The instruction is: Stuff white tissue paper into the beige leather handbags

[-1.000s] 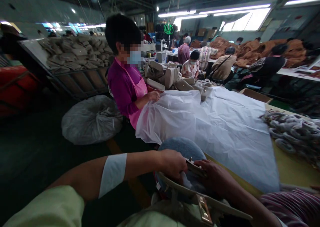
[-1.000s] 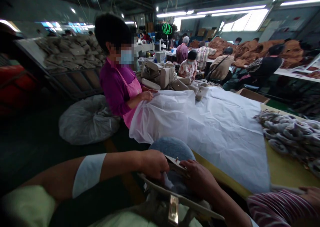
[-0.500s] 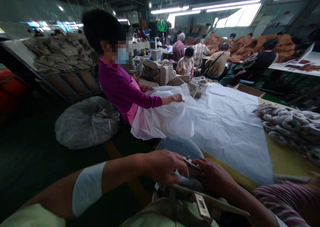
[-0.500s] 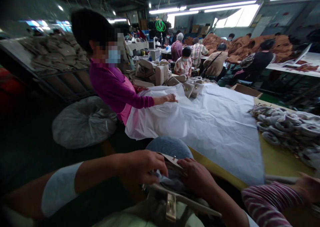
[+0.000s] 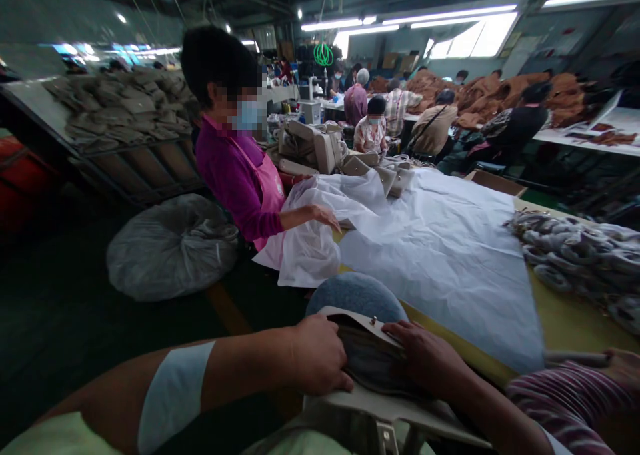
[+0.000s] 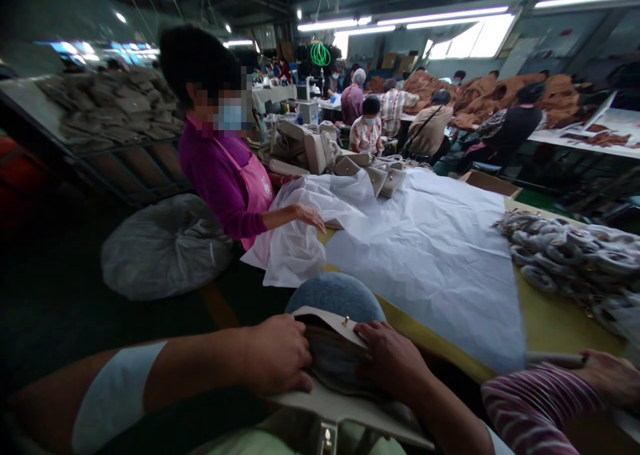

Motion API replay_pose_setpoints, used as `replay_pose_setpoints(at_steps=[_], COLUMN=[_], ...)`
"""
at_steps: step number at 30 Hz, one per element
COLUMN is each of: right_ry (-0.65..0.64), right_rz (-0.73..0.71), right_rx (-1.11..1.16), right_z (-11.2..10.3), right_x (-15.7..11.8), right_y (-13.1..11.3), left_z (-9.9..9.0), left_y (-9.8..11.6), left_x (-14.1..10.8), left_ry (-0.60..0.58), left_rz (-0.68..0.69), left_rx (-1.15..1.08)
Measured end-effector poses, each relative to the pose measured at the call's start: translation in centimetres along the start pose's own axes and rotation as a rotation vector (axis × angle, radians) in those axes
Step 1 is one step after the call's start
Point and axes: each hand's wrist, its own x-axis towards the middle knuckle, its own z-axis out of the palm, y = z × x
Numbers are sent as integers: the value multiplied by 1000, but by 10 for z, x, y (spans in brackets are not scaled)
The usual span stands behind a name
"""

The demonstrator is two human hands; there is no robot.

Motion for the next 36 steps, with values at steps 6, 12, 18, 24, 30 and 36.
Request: replay_pose_setpoints(at_steps=[6,12,18,24,30,36], right_ry=[78,79,21,-35,-135,-150], right_rz=[28,58,12,-111,-175,-189], right_rx=[-104,-96,-69,-60,-28,-7], right_z=[5,2,-7,-6,-16,-17], right_x=[-6,-10,-8,-7,-7,-6], right_y=[-10,-9,-9,-3,-2,1], left_z=[10,-8,-6,-26,-28,-16], left_y=[4,10,10,15,22,28], left_x=[-2,-2,18,29,61,85], left_ry=[101,-35,-175,-158,-249,-360], left_rz=[6,61,-55,135,218,254], left_rx=[18,-195,-223,-261,-267,-335])
